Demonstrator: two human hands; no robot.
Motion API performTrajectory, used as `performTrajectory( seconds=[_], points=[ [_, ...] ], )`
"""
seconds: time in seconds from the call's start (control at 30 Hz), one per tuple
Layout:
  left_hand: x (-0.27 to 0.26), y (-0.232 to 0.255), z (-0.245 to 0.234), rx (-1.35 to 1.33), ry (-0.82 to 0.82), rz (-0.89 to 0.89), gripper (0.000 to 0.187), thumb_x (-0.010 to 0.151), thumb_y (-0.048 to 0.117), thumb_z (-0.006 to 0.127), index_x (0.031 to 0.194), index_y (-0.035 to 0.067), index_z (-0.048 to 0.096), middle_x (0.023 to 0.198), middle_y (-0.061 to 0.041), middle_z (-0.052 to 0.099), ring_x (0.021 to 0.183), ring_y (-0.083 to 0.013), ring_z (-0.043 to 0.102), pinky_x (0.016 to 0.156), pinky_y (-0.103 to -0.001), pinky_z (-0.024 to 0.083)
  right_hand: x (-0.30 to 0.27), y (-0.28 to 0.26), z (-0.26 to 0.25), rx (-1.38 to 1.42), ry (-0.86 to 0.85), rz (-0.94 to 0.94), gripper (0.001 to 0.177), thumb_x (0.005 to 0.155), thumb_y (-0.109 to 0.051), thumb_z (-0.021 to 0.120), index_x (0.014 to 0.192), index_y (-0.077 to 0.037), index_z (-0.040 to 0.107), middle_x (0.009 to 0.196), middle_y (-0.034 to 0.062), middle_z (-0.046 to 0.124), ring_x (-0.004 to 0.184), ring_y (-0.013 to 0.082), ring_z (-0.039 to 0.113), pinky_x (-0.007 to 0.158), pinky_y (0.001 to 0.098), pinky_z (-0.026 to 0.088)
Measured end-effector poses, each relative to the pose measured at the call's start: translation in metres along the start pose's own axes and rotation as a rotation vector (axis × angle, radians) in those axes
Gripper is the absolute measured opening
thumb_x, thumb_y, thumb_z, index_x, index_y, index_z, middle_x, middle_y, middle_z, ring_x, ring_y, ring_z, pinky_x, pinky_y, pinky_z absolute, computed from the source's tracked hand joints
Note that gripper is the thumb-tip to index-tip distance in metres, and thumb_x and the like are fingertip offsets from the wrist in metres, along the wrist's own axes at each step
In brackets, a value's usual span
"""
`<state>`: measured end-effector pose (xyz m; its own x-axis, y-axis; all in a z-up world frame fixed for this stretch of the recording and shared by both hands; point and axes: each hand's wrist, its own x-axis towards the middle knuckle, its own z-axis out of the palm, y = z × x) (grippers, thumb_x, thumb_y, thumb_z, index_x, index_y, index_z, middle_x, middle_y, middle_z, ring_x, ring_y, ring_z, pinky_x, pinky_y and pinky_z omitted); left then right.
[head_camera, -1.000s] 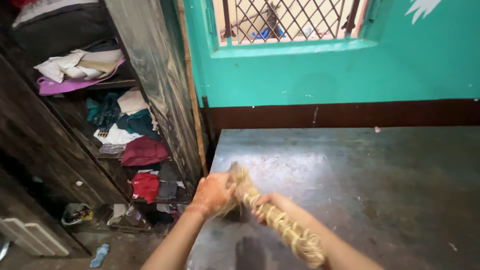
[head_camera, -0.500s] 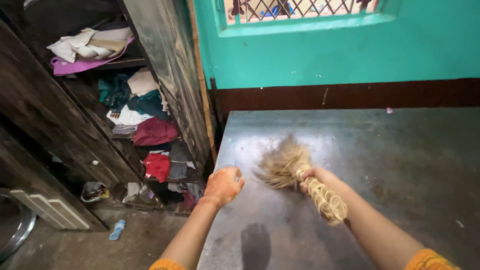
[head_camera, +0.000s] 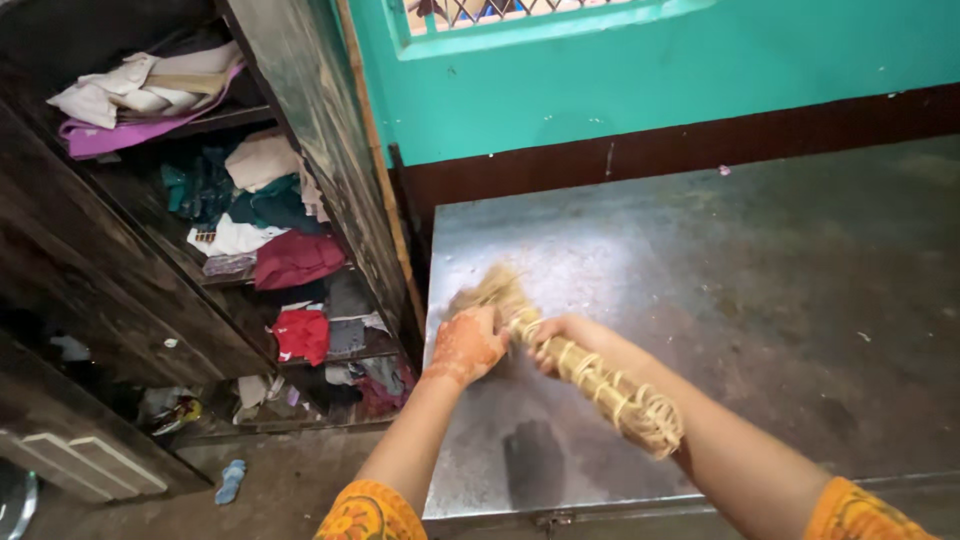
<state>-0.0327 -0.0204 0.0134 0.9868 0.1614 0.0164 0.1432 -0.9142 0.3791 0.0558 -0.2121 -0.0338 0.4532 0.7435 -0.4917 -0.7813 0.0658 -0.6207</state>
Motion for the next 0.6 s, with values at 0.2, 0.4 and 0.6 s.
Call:
performTrajectory(
  seconds=[0.2,0.4,0.6],
  points=[
    [-0.013,0.006,0.003,0.127,-0.12,-0.026,0.037,0.092,0.04,0.063,0.114,0.011,0.069,0.122,-0.016,0.068,0.122,-0.0345,0.061,0.104,-0.053,0.042,0.002,0.042,0.012,0.037,-0.182,0.138,0.013,0.084,-0.003,0.059,0.096,-0.001,0.06,0.078,0.0082,0.063,0.058,0.0179,0.062,0.053,0.0273,0.054],
    [-0.012,0.015,-0.004,0.151,-0.105,-0.041,0.042,0.092,0.043,0.063,0.116,0.01,0.071,0.127,-0.016,0.067,0.124,-0.0359,0.061,0.104,-0.052,0.045,-0.041,0.027,-0.033,0.066,0.298,0.01,0.022,0.089,0.0,0.059,0.108,0.011,0.056,0.084,0.0177,0.068,0.06,0.0223,0.067,0.054,0.0273,0.059],
    [-0.017,0.043,-0.016,0.109,-0.133,-0.006,0.041,0.091,0.041,0.062,0.12,0.012,0.069,0.127,-0.016,0.067,0.122,-0.0345,0.061,0.105,-0.052,0.044,-0.019,-0.004,-0.137,-0.162,0.522,-0.143,0.018,0.078,-0.003,0.063,0.094,0.006,0.063,0.069,0.0161,0.064,0.056,0.0286,0.065,0.048,0.0379,0.054]
  ],
)
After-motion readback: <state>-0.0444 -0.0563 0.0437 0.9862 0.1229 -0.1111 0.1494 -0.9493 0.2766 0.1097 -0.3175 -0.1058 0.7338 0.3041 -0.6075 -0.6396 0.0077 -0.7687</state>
